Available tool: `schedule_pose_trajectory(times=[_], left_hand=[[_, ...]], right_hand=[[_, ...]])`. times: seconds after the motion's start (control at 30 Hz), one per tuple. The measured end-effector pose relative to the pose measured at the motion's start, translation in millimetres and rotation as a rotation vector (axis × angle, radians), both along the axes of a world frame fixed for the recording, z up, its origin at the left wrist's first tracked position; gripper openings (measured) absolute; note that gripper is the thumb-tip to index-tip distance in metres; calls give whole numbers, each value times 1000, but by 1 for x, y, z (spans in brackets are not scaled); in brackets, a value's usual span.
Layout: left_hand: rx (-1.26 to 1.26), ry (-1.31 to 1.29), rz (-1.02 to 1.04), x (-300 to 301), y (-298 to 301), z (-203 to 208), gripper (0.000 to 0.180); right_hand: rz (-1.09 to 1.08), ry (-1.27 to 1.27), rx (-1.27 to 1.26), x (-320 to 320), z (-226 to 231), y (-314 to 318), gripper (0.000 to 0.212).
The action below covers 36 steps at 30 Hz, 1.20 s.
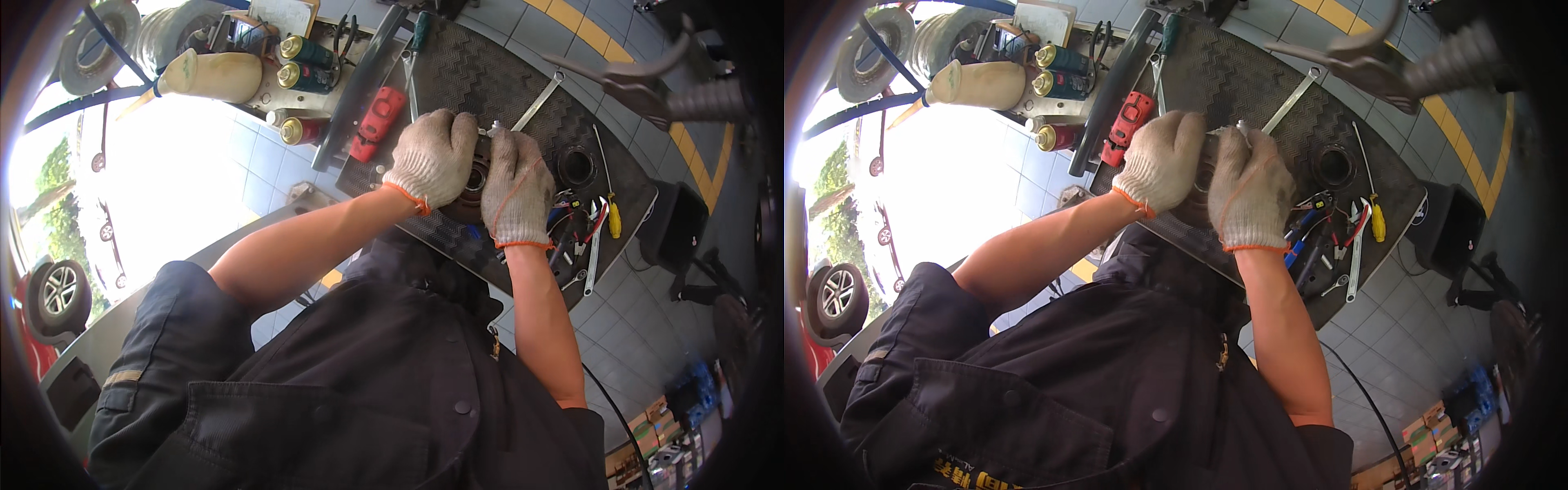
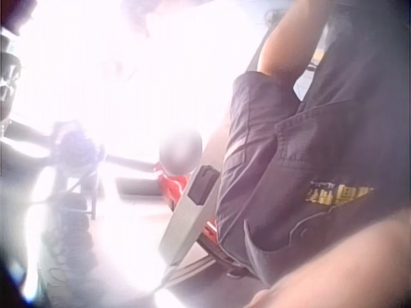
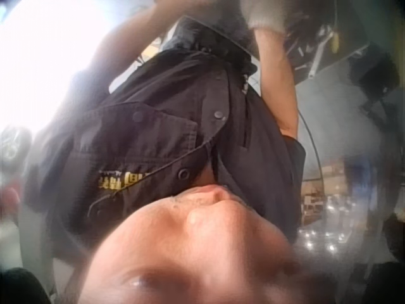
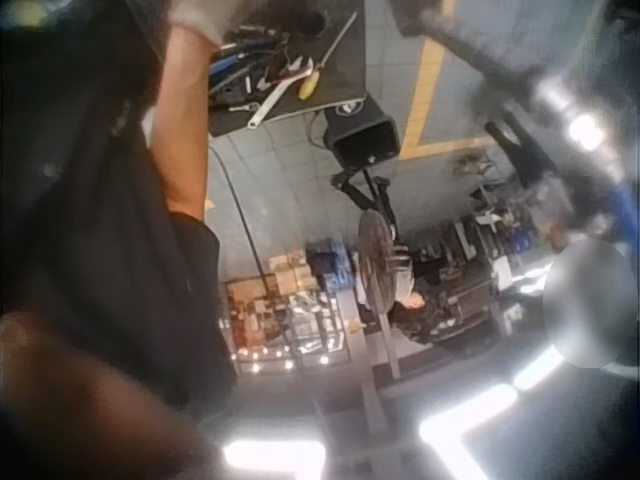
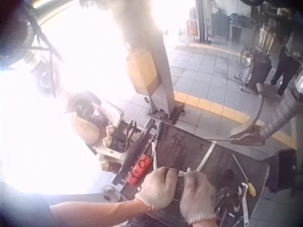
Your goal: The person disassembles and reassembles a small compressor on a workbench. They use pliers and a screwdriver to remove and install internal components, including a circular metal part and a spring, then secure the assembly with bolts.
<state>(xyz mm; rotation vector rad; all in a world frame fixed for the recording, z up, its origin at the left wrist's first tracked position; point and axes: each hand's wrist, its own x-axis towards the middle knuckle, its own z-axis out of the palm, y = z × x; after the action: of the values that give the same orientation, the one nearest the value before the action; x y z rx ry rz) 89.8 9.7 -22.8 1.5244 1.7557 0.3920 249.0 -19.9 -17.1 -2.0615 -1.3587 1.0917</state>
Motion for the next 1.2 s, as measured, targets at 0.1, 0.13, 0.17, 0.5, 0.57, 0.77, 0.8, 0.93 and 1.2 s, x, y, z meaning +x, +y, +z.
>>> schedule_pose_trajectory(times=[0.1,0.13,0.17,0.5,0.57,0.77,0.8,0.93,1.2], left_hand=[[6,40,4,4,3,-1,47],[6,54,8,4,3,-2,47],[2,69,14,4,3,-3,46],[113,96,-61,-1,-4,-27,34],[127,150,-171,-1,-8,-25,35],[201,113,-275,-18,3,-9,38],[102,2,-184,-21,4,-7,40],[-112,-176,63,-17,1,-6,67],[79,-27,18,-6,1,-16,56]], right_hand=[[-32,27,42,1,-7,1,61],[-25,14,83,2,-9,1,60],[-24,3,104,2,-11,1,59],[-67,-76,158,-7,-25,-1,58],[-45,-59,124,-5,-23,-3,59],[75,-87,126,6,-12,2,65],[75,-78,149,8,-10,3,67],[29,-89,75,5,-8,6,71],[29,-105,73,-3,-12,7,65]])
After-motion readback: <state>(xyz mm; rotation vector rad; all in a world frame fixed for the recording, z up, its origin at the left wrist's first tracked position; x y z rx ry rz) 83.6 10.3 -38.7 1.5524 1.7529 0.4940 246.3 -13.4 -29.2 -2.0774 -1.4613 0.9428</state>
